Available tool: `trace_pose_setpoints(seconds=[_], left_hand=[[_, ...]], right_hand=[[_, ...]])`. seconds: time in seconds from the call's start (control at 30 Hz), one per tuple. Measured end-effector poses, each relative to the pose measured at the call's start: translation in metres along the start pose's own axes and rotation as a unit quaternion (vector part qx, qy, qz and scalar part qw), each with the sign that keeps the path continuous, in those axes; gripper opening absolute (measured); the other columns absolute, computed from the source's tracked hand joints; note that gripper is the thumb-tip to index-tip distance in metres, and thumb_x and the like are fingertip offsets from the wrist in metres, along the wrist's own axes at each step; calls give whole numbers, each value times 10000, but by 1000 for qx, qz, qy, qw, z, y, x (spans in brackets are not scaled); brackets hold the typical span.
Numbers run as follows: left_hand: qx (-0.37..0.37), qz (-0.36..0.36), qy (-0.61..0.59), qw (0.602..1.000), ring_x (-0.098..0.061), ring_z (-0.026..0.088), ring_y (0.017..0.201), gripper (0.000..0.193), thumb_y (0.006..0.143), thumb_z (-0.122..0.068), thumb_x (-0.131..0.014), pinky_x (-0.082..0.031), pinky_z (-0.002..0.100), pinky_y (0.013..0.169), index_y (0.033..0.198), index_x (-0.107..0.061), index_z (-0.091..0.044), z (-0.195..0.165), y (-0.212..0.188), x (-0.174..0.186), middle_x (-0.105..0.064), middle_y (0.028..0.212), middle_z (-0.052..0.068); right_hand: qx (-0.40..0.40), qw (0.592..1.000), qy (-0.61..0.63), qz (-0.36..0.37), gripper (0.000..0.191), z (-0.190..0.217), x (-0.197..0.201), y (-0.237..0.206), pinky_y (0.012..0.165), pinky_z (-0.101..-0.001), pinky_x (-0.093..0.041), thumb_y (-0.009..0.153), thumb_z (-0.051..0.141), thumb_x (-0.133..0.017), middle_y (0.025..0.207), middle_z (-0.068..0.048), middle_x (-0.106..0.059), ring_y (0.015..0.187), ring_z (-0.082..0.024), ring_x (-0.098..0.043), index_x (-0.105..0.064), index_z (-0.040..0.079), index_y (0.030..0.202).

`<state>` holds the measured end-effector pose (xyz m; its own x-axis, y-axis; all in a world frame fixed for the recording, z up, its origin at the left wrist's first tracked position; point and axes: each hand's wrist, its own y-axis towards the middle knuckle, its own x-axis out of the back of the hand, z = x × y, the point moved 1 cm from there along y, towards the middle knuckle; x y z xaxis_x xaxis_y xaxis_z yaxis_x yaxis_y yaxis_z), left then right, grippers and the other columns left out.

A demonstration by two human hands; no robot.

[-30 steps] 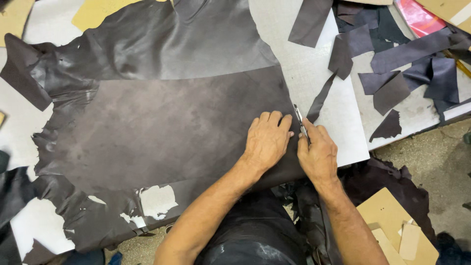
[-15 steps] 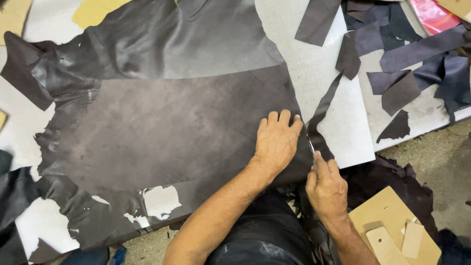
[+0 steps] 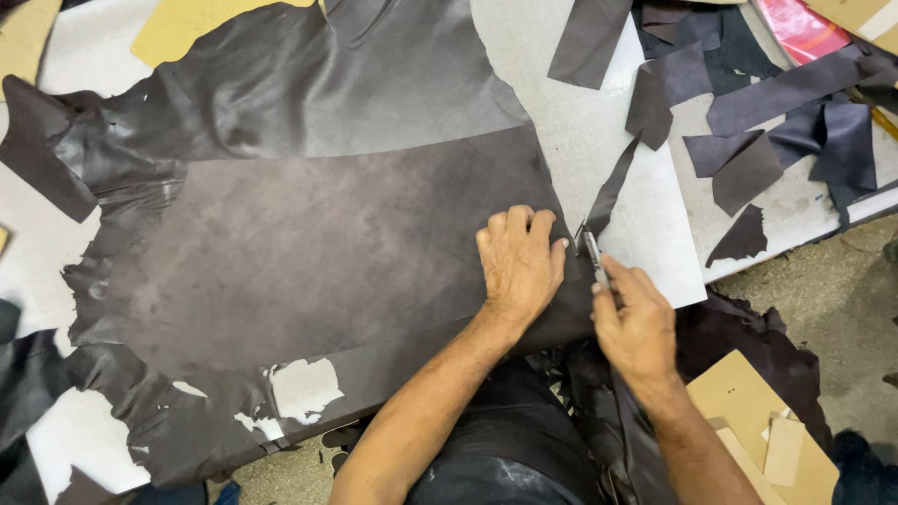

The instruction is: The person aligns a large piece of dark leather on a worktable, smooths it, and uses a rotary cutter to trim the edges. A cardboard template is placed on the leather, and the person traces its outline with a pen before cutting along the traced line.

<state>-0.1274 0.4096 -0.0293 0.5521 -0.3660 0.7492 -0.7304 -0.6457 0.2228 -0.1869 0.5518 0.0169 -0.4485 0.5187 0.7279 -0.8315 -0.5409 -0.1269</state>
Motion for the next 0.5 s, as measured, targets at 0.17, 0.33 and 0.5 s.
trace_pose_setpoints(seconds=[0.17, 0.33, 0.5], left_hand=[[37, 14, -8, 999, -513, 307, 1026, 405, 761, -227, -817, -370, 476, 852, 1095, -626, -103, -2, 3, -3, -568, 1063, 92], [55, 20, 2, 998, -509, 310, 1019, 436, 746, -232, -829, -366, 483, 841, 1102, -615, -96, -5, 9, -5, -559, 1061, 103], [66, 39, 9, 997, -510, 308, 1018, 465, 734, -235, -832, -367, 484, 838, 1122, -618, -95, -5, 10, -8, -559, 1065, 105]], right_hand=[[64, 997, -47, -15, 379, -21, -31, 9, 606, -388, -492, 895, 31, -672, 854, -146, -627, 661, -278, -616, -700, 17, 1273], [116, 991, -65, -26, 389, -27, -36, 11, 648, -434, -514, 884, 3, -649, 900, -172, -623, 723, -334, -638, -688, -4, 1270], [141, 982, -119, -36, 355, -25, -34, -8, 653, -455, -535, 903, -4, -650, 931, -196, -624, 754, -389, -648, -684, -13, 1256]])
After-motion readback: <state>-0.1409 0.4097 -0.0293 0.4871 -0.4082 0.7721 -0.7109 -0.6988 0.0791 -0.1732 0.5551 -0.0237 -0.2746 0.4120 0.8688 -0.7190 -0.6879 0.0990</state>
